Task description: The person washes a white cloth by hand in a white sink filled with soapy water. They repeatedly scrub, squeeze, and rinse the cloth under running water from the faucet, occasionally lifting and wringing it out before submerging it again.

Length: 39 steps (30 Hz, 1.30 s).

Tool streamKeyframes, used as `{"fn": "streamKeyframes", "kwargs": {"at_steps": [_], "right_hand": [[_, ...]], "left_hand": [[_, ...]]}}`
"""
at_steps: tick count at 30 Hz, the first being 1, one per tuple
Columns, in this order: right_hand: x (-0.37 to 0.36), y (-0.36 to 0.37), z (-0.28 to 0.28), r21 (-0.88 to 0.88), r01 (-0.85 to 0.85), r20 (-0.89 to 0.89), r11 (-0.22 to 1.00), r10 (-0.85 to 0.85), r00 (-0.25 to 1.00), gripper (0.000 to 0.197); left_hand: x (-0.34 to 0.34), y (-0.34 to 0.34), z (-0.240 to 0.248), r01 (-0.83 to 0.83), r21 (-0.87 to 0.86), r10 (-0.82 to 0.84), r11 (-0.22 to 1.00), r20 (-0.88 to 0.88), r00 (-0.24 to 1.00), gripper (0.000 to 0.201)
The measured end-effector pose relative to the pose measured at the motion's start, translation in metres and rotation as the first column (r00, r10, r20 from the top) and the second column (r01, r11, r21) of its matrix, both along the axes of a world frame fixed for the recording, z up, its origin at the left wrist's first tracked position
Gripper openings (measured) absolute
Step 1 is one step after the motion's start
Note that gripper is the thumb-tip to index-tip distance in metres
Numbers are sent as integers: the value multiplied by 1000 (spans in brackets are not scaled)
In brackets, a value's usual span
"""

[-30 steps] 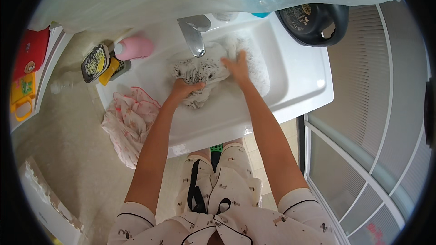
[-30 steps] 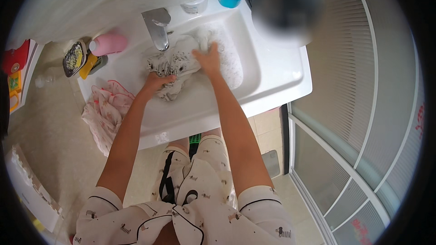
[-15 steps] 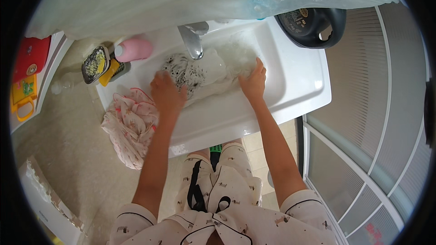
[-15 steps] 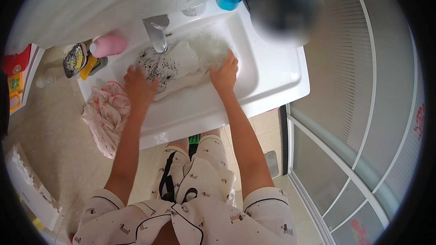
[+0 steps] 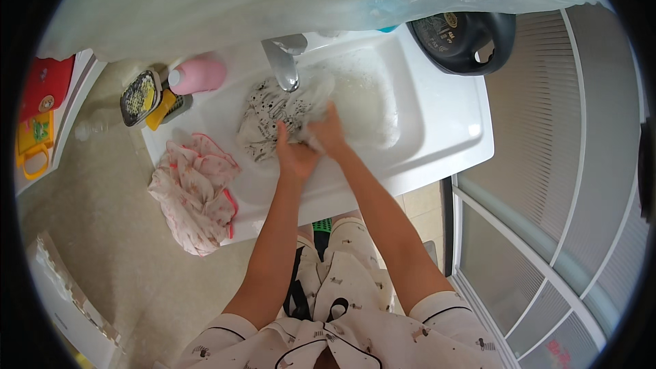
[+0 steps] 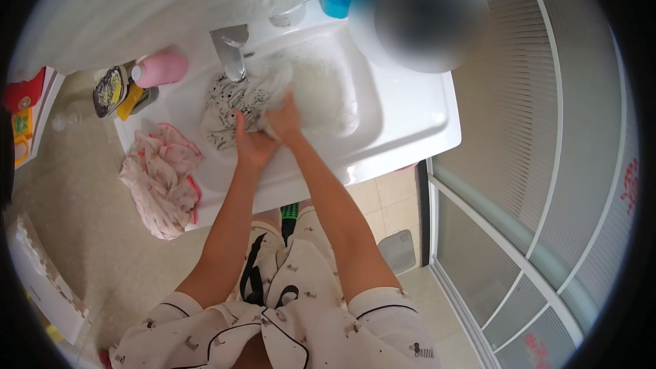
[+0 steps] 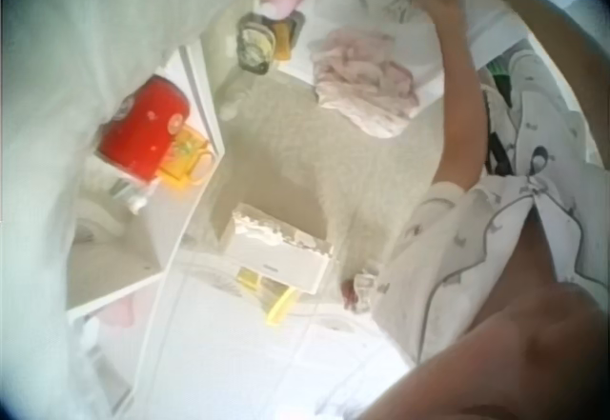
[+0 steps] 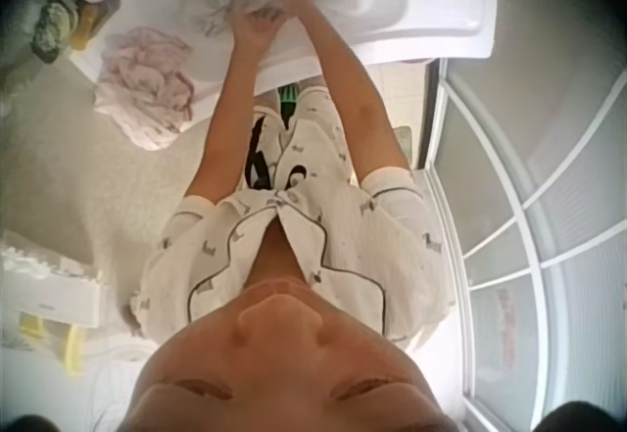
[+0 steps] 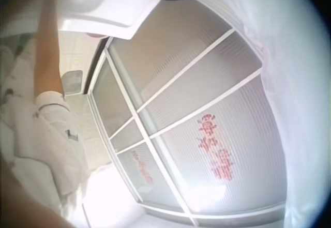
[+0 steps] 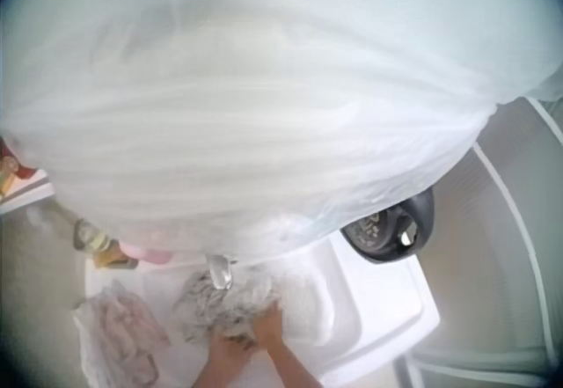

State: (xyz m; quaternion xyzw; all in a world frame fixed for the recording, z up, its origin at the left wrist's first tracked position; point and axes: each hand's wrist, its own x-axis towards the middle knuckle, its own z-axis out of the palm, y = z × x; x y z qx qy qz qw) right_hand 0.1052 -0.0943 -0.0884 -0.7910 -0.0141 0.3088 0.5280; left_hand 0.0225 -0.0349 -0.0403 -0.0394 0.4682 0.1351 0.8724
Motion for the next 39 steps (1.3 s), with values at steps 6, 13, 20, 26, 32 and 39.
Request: {"fn": "streamKeyframes", "kwargs": {"at_steps": [6,13,20,26,32,39], "right_hand": [[-64,1,122,-102,-284,213,953,300,930,39],[-15,30,76,-372,-138,382,918,287,879,27],[38,-13,28,-568,-46,530,822,408,743,44],[35,-9,43,-664,-342,222,665,611,760,60],[-29,20,6,79,22,137,997,-33,990,39],[-87,31,133,-163,-153,399,975,207,893,19]], "left_hand": [[8,19,0,-163,-302,311,939,546,778,47],[7,28,-36,-45,122,10,991,273,962,30],[1,40,5,63,310,-63,949,-11,998,36],[-32,38,-5,-98,218,94,971,29,995,52],[2,35,20,56,55,-64,997,158,985,51],[-15,73,-41,121,-293,82,949,596,799,38]]}}
